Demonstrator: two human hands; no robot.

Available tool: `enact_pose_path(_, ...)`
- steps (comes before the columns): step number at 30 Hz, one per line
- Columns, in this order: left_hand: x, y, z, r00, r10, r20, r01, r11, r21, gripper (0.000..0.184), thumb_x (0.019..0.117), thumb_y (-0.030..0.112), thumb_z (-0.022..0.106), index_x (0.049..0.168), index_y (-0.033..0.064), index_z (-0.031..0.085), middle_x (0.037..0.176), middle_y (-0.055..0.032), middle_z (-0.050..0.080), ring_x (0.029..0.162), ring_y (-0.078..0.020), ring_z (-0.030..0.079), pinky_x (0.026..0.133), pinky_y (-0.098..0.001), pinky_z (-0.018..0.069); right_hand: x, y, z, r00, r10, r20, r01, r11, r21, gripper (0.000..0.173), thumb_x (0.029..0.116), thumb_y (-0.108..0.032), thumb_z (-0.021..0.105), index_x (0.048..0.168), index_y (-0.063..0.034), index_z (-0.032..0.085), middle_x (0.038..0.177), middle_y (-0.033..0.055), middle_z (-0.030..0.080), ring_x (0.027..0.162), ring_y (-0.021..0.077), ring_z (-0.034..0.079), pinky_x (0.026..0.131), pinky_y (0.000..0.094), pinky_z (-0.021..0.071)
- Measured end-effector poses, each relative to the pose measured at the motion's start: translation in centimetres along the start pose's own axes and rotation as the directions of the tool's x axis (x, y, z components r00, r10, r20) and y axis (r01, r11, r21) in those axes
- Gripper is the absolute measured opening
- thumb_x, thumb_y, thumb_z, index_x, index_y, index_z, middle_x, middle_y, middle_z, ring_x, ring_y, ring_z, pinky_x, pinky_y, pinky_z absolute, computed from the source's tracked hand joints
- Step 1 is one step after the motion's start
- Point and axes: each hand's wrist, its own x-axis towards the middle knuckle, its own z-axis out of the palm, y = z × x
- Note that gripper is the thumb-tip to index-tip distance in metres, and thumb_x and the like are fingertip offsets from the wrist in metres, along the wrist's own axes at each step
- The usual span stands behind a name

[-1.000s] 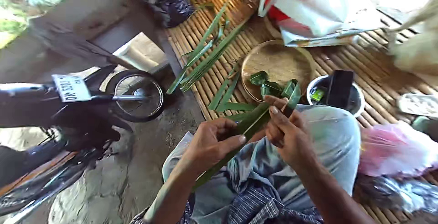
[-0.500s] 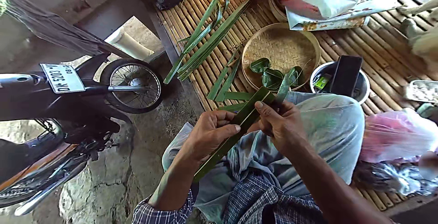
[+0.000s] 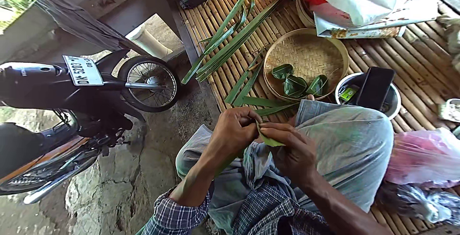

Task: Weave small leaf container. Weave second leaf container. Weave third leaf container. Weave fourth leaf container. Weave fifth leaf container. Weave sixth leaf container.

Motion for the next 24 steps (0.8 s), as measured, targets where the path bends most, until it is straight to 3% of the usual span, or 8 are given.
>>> enact_pose_path(2, -0.7, -0.4, 0.6, 0.977, 0.134, -0.166, -0.087, 0.961, 0.262, 0.020, 0.0922, 0.024, 0.072, 0.112, 0.0274, 0.073, 0.090, 0.0123, 0.075, 0.076, -0.0013, 0.070, 0.067, -0.0294, 0.0600, 0.1, 0.6, 0.0, 0.999, 0.029, -0.046, -0.031, 0.999, -0.032, 0.013, 0.0962, -0.008, 0.070, 0.108, -0.0067, 0.075, 0.105, 0.0075, 0.076, 0.092, 0.0124, 0.074, 0.078, 0.0289, 0.0641)
enact_pose_path(4, -2.1, -0.7, 1.7, 0.871, 0.387, -0.303, -0.215, 0.854, 0.473, 0.035, 0.0940, 0.028, 0.070, 0.128, 0.0205, 0.067, 0.117, 0.0068, 0.072, 0.105, -0.0075, 0.068, 0.089, -0.0354, 0.0590, 0.7, 1.2, -0.4, 0.982, 0.146, -0.121, -0.153, 0.987, -0.049, 0.013, 0.0961, -0.011, 0.071, 0.108, -0.0059, 0.073, 0.088, 0.0016, 0.074, 0.067, 0.0037, 0.063, 0.059, 0.0214, 0.0552)
enact_pose_path(7, -4.8, -1.8, 5.1, 0.703, 0.608, -0.368, -0.490, 0.790, 0.367, 0.009, 0.0912, 0.014, 0.068, 0.098, 0.0094, 0.071, 0.100, -0.0030, 0.073, 0.098, -0.0158, 0.069, 0.086, -0.0362, 0.0585, 1.5, 1.8, -1.1, 0.949, 0.256, -0.187, -0.278, 0.955, -0.104, 0.019, 0.0968, -0.012, 0.070, 0.114, -0.0044, 0.066, 0.077, -0.0018, 0.066, 0.057, 0.0030, 0.056, 0.051, 0.0203, 0.0490)
enact_pose_path(10, -6.6, -3.7, 9.8, 0.952, 0.300, -0.063, -0.306, 0.907, -0.291, 0.026, 0.0955, 0.015, 0.070, 0.115, -0.0016, 0.066, 0.108, -0.0062, 0.073, 0.092, -0.0136, 0.073, 0.082, -0.0321, 0.0643, 2.1, 2.1, -1.1, 0.946, 0.239, -0.221, -0.277, 0.947, -0.161, 0.023, 0.0965, -0.011, 0.070, 0.118, -0.0042, 0.064, 0.086, -0.0004, 0.069, 0.065, 0.0044, 0.062, 0.057, 0.0219, 0.0553)
enact_pose_path(13, -5.1, -5.4, 11.9, 0.997, -0.044, 0.063, 0.075, 0.401, -0.913, 0.050, 0.0995, 0.014, 0.063, 0.145, -0.0013, 0.049, 0.131, -0.0189, 0.064, 0.109, -0.0291, 0.069, 0.097, -0.0460, 0.0576, 2.3, 1.9, -1.1, 0.959, 0.210, -0.189, -0.248, 0.947, -0.204, 0.025, 0.0967, -0.011, 0.070, 0.120, -0.0045, 0.064, 0.087, 0.0001, 0.069, 0.065, 0.0052, 0.063, 0.056, 0.0227, 0.0562)
enact_pose_path(16, -3.3, -5.1, 11.5, 0.966, -0.196, -0.168, -0.161, 0.053, -0.986, 0.032, 0.1052, 0.013, 0.054, 0.131, -0.0061, 0.056, 0.125, -0.0273, 0.066, 0.114, -0.0360, 0.068, 0.104, -0.0500, 0.0529, 1.7, 1.9, -1.2, 0.980, 0.151, -0.130, -0.179, 0.952, -0.250, 0.023, 0.0971, -0.013, 0.069, 0.117, -0.0028, 0.063, 0.080, 0.0006, 0.066, 0.059, 0.0051, 0.058, 0.052, 0.0228, 0.0518)
enact_pose_path(19, -2.5, -3.7, 10.4, 0.891, -0.268, -0.367, -0.347, 0.119, -0.930, 0.024, 0.1062, 0.006, 0.049, 0.117, -0.0096, 0.063, 0.109, -0.0272, 0.071, 0.099, -0.0358, 0.073, 0.095, -0.0509, 0.0587, 1.5, 2.1, -1.1, 0.997, 0.059, -0.053, -0.068, 0.978, -0.195, 0.023, 0.0965, -0.013, 0.070, 0.117, -0.0028, 0.065, 0.088, 0.0021, 0.069, 0.067, 0.0050, 0.062, 0.060, 0.0235, 0.0563)
enact_pose_path(24, -2.4, -3.9, 8.3, 0.795, -0.109, -0.597, -0.509, 0.416, -0.754, 0.017, 0.1021, 0.003, 0.055, 0.112, -0.0039, 0.067, 0.102, -0.0207, 0.073, 0.092, -0.0304, 0.074, 0.091, -0.0503, 0.0605, 1.8, 2.0, -0.4, 1.000, -0.011, 0.019, 0.012, 1.000, -0.028, 0.018, 0.0964, -0.009, 0.071, 0.113, -0.0043, 0.068, 0.111, 0.0069, 0.074, 0.086, 0.0109, 0.071, 0.073, 0.0262, 0.0623)
